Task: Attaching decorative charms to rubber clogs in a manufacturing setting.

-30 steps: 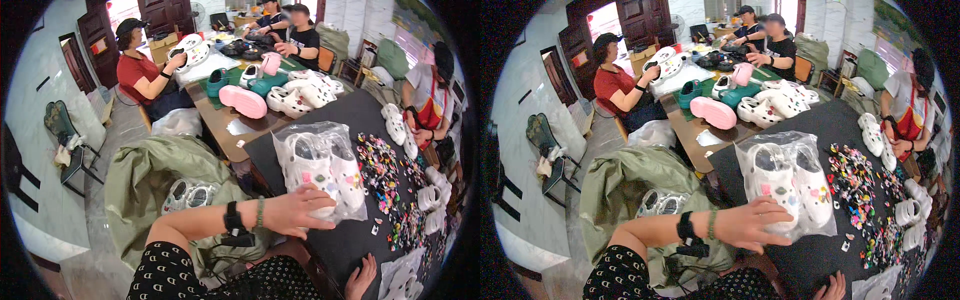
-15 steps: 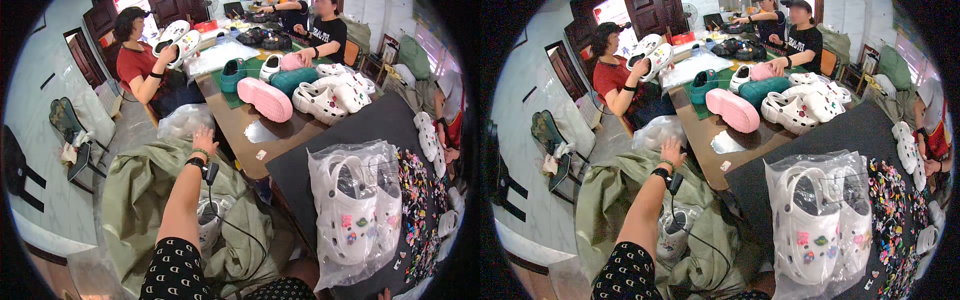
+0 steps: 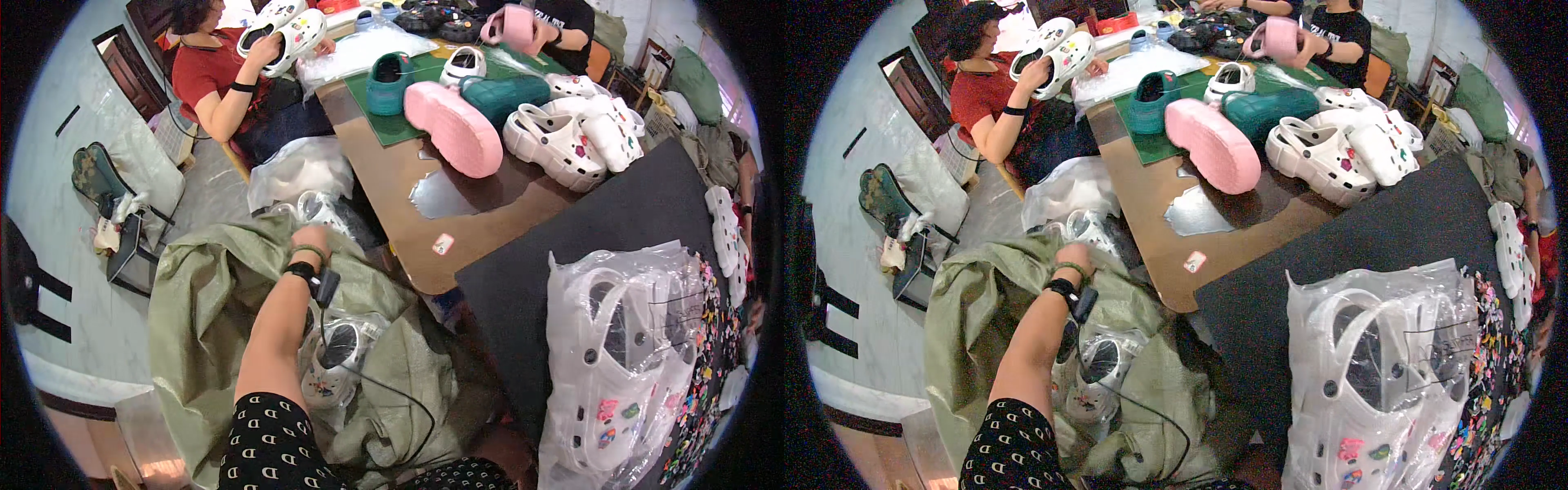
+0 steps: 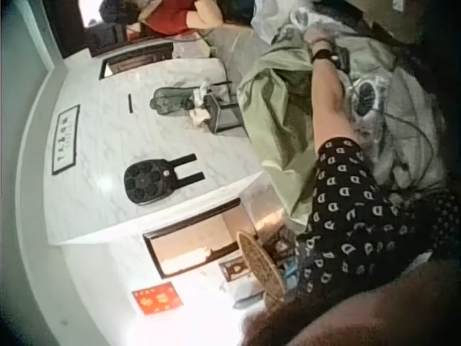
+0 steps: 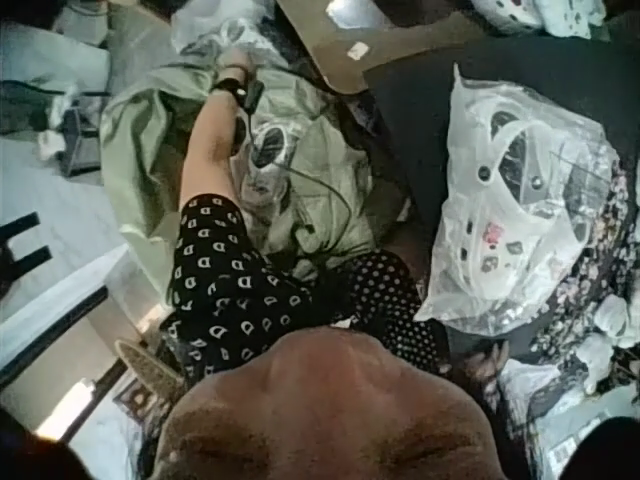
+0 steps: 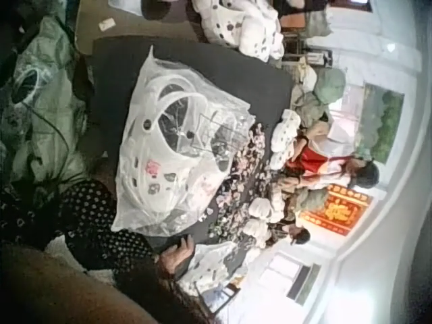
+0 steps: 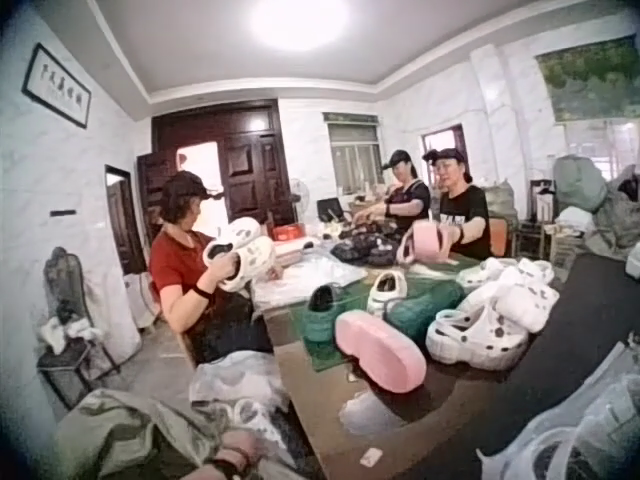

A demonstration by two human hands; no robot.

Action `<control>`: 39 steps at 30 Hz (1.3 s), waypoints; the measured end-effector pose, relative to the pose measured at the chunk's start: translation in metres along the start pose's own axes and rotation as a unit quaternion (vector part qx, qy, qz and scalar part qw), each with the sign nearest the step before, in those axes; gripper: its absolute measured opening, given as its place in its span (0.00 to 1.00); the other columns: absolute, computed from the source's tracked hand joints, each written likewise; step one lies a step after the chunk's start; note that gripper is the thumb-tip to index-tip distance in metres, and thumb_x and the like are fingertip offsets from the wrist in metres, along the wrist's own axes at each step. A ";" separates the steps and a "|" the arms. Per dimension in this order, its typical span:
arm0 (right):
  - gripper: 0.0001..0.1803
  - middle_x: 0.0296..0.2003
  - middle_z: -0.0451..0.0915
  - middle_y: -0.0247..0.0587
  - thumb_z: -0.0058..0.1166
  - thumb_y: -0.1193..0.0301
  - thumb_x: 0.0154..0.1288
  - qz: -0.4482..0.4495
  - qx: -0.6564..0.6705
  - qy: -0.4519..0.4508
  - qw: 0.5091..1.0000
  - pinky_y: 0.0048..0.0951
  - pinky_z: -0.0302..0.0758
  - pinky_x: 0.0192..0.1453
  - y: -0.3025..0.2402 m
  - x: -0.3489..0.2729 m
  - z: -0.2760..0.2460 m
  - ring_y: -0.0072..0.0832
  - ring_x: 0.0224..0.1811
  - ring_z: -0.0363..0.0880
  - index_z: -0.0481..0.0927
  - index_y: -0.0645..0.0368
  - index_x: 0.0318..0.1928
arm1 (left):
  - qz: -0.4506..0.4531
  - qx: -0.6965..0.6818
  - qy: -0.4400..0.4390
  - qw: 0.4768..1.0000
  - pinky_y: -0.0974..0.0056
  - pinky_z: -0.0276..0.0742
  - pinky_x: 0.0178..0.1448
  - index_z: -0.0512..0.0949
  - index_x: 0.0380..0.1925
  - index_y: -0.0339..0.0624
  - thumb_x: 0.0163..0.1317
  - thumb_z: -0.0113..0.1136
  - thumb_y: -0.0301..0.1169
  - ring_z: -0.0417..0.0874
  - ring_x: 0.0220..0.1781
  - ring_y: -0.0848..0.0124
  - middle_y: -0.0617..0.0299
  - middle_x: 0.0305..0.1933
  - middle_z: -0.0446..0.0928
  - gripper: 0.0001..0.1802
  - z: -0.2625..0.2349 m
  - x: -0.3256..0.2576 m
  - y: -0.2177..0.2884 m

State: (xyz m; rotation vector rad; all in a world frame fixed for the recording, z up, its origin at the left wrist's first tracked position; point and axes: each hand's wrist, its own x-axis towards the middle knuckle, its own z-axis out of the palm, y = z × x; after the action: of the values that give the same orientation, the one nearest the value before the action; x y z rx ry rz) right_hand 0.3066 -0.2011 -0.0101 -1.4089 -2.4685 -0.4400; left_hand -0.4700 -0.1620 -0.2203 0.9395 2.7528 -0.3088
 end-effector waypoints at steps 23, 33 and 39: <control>0.24 0.50 0.76 0.66 0.40 0.60 0.75 0.007 0.080 0.014 0.997 0.51 0.74 0.58 0.009 0.001 0.010 0.59 0.51 0.76 0.78 0.73 0.46 | -0.083 0.090 0.111 0.986 0.34 0.63 0.65 0.59 0.70 0.61 0.59 0.57 0.59 0.53 0.75 0.42 0.46 0.71 0.62 0.41 0.029 0.068 -0.106; 0.20 0.53 0.74 0.64 0.39 0.64 0.75 0.041 0.048 -0.032 0.998 0.52 0.68 0.62 0.009 0.000 0.001 0.57 0.55 0.73 0.74 0.71 0.51 | -0.231 -0.059 0.011 0.971 0.47 0.73 0.62 0.80 0.51 0.52 0.55 0.68 0.44 0.75 0.62 0.54 0.51 0.59 0.77 0.24 0.021 0.029 -0.064; 0.17 0.56 0.71 0.63 0.39 0.69 0.74 0.041 0.051 -0.070 0.995 0.54 0.67 0.63 0.012 0.000 -0.002 0.58 0.58 0.70 0.71 0.68 0.54 | -0.167 -0.144 0.122 0.968 0.56 0.78 0.56 0.83 0.44 0.46 0.38 0.77 0.50 0.82 0.53 0.57 0.52 0.47 0.83 0.32 0.006 0.012 -0.090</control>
State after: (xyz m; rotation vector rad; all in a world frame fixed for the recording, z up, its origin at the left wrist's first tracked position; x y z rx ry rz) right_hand 0.3171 -0.1962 -0.0069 -1.5406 -2.4898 -0.1997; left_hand -0.5337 -0.2265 -0.2178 0.4646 3.0632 0.1686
